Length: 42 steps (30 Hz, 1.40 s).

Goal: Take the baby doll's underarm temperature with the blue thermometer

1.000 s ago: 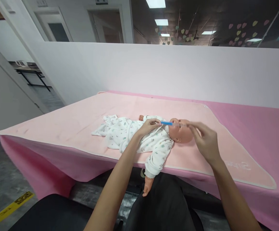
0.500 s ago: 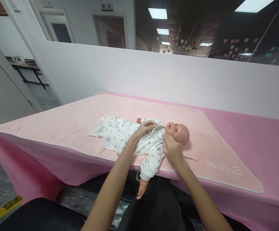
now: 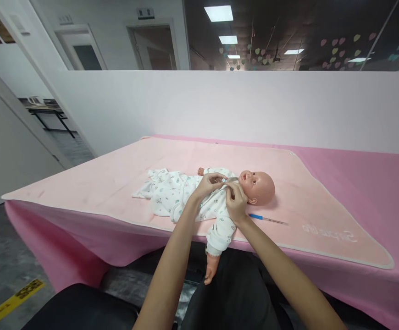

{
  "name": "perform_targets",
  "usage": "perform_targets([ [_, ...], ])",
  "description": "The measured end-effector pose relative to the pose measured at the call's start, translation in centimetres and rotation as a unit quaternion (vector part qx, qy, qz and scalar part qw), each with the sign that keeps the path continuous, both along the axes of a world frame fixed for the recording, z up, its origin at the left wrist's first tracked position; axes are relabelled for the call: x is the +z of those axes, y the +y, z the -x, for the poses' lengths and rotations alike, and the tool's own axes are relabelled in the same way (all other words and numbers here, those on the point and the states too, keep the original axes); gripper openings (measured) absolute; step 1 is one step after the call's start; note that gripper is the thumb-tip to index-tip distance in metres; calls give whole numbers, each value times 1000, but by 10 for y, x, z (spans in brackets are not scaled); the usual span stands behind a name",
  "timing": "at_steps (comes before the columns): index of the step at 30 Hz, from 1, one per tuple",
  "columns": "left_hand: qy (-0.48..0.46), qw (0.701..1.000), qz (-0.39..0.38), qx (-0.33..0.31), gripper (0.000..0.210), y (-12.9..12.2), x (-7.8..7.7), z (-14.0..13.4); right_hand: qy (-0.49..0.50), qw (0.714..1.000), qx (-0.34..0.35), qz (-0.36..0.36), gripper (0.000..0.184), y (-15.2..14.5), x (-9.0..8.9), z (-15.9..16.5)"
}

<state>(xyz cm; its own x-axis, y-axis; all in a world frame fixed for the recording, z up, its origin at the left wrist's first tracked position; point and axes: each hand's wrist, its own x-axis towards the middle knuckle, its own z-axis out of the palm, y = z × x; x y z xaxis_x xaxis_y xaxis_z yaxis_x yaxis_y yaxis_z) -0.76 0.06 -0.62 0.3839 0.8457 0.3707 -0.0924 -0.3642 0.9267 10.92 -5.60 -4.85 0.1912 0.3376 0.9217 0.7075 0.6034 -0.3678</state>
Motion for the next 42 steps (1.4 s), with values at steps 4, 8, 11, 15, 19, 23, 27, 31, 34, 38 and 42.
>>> perform_targets([
  [4,43,999,-12,-26,23,-4,1,1,18,1000,5,10,21,3,1,2],
  [8,43,998,-5,-41,22,-4,1,3,19,999,-11,47,22,2,2,3],
  [11,39,998,10,-45,24,-4,1,3,22,998,-8,64,23,2,3,3],
  [15,35,998,13,-54,36,-6,1,5,30,996,13,78,22,1,2,2],
  [19,47,998,6,-41,40,-8,0,6,32,997,19,73,21,1,1,1],
  [23,32,999,27,-8,28,-12,2,4,25,996,17,81,20,0,2,1],
  [27,39,999,30,10,24,-16,5,3,16,996,6,90,20,0,3,1],
  [31,31,999,29,27,27,-17,6,2,16,995,4,96,19,1,1,1],
  [34,25,998,25,42,28,-17,6,2,14,994,7,110,20,2,-2,0],
  [38,24,999,23,41,27,-17,5,1,14,993,11,116,22,2,-2,0],
  [42,22,999,12,36,24,-16,3,1,17,991,15,128,23,1,-1,0],
])
